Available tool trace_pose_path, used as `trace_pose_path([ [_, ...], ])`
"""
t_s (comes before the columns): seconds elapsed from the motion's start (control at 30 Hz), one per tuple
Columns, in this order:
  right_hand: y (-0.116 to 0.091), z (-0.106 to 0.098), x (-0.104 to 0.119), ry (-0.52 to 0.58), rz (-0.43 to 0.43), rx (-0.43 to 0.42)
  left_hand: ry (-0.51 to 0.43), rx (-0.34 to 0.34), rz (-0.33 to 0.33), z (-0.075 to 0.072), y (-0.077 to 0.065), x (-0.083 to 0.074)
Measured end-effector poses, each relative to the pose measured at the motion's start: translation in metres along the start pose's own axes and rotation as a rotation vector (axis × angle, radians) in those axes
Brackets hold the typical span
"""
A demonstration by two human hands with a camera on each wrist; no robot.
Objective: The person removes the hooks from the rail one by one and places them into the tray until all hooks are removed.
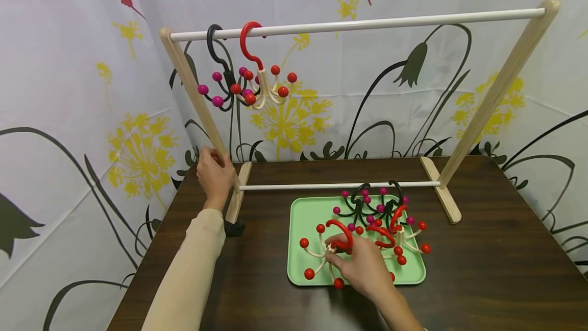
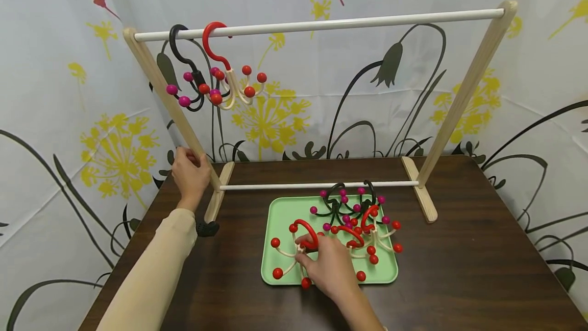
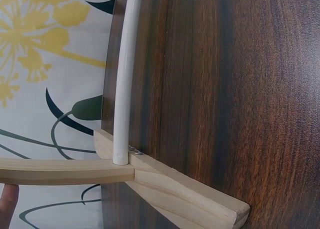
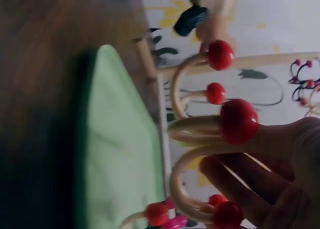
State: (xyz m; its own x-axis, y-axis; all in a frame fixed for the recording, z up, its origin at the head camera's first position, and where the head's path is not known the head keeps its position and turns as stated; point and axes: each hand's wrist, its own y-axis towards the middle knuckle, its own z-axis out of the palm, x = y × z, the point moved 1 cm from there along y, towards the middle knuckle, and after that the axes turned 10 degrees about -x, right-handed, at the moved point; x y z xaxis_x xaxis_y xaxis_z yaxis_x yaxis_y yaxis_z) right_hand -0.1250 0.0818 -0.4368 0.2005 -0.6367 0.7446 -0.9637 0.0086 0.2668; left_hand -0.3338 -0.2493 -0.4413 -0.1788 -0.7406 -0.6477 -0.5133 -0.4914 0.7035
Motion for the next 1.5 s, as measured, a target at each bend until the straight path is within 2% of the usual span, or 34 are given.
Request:
trace_pose_path([
  [0.23, -0.006, 0.01, -0.019, -0.024, -0.033, -0.113, 0.001, -0.009, 0.005, 0.0, 0.0, 0.001],
  [0.4, -0.007, 0.015, -0.03, -0.009, -0.042, -0.139, 0.001, -0.003, -0.002, 0.001, 0.001, 0.001],
  [0.8, -0.01, 0.022, -0.04, -0.035, -0.06, -0.118, 0.004, -0.001, -0.016, -0.001, 0.0, -0.001],
  [1.5, -0.01, 0.023, -0.046, -0.029, -0.018, -0.072, -0.004, -0.004, -0.006, 0.001, 0.0, -0.001],
])
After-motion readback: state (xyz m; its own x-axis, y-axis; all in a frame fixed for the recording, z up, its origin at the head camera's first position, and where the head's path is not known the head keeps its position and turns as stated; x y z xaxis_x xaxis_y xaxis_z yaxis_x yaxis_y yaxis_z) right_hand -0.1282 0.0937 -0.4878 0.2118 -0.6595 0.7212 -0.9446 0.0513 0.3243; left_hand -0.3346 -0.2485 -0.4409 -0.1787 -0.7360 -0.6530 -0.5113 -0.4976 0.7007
